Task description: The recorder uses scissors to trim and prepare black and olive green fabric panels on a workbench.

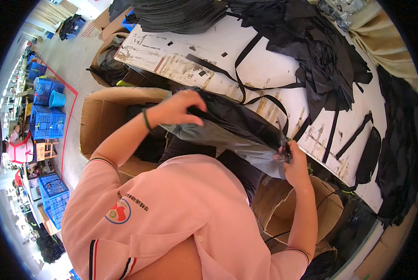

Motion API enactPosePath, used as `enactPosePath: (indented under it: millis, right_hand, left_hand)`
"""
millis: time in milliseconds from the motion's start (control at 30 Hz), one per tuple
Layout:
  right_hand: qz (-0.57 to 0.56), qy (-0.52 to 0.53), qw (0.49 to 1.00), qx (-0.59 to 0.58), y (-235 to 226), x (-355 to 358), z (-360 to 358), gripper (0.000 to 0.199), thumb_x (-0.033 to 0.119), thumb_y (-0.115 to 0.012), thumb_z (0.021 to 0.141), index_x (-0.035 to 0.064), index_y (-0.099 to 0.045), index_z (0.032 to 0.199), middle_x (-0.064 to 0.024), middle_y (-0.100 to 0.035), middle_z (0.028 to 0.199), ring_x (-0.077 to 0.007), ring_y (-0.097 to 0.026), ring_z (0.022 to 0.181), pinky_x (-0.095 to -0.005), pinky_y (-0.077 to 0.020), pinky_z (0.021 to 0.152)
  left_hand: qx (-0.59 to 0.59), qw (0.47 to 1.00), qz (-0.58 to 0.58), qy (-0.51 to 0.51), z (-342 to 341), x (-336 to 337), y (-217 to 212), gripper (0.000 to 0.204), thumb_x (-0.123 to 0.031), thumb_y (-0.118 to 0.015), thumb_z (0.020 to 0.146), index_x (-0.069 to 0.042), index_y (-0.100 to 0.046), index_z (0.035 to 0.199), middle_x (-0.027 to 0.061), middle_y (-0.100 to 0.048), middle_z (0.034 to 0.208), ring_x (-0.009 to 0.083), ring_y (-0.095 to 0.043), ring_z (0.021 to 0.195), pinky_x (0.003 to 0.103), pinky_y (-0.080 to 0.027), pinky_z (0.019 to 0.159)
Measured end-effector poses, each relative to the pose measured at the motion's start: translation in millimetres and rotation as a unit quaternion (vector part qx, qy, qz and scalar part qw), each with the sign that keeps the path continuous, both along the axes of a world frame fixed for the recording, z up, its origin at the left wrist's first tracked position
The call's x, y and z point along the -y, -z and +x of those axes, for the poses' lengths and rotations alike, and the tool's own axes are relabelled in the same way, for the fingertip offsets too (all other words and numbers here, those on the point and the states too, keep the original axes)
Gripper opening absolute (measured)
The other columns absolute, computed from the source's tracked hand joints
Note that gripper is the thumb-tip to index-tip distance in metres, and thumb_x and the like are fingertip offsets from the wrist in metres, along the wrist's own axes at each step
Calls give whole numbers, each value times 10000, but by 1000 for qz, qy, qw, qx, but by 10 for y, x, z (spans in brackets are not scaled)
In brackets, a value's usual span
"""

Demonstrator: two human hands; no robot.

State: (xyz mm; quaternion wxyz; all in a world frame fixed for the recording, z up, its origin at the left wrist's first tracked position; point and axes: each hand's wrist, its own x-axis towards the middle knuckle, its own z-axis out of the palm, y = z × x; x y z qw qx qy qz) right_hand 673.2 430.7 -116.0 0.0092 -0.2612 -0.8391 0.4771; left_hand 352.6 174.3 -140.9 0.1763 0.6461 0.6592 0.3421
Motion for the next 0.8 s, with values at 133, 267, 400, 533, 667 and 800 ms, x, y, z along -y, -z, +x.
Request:
enactPosePath:
  millis: [133, 267, 400, 533, 667, 800]
  right_hand:
    - [-13, 25, 1000, 6, -8, -81, -23, 276, -11, -736, 752, 33, -494, 877, -17, -522, 779, -105, -455, 726, -238, -418, 680]
    - [-37, 43, 998, 1, 100, -169, -18, 267, 0, -734, 755, 27, -499, 881, -39, -549, 761, -113, -469, 692, -255, -426, 653]
    - [104, 28, 994, 32, -15, -155, -82, 320, 91, -778, 744, 26, -523, 925, -46, -568, 751, -147, -526, 676, -272, -434, 642]
    - [279, -44, 957, 65, -453, 93, -437, 430, 209, -841, 648, 29, -567, 926, -136, -628, 757, -320, -618, 703, -355, -473, 617]
    - [331, -169, 928, 15, -657, 382, -777, 457, 292, -833, 585, 68, -512, 820, -76, -577, 682, -298, -577, 657, -382, -417, 621]
    - [331, -216, 918, -6, -775, 522, -1007, 500, 330, -841, 569, 52, -521, 835, -97, -610, 740, -299, -599, 730, -372, -418, 675]
  left_hand:
    - [34, 992, -113, -33, -337, 450, 102, 360, -297, -816, 673, -69, -634, 885, 71, -620, 882, 281, -557, 909, 374, -428, 832]
    - [108, 994, -26, -8, -203, 420, 198, 265, -174, -800, 717, -55, -618, 868, 24, -592, 849, 196, -539, 868, 315, -418, 817]
    - [330, 934, -128, -39, -90, 393, 95, 205, -125, -764, 768, -50, -610, 880, -26, -555, 819, 93, -501, 803, 242, -408, 759]
    - [445, 888, -109, -47, -2, 292, -150, 178, -77, -738, 788, -61, -609, 909, -61, -516, 811, 36, -454, 766, 201, -391, 714]
    - [494, 862, -108, -43, 76, 192, -296, 182, -13, -716, 796, -57, -607, 934, -57, -560, 868, 31, -488, 823, 194, -411, 759]
    - [491, 864, -106, -33, 154, 141, -387, 166, -18, -713, 801, -58, -616, 928, -58, -567, 855, 28, -489, 797, 194, -412, 739]
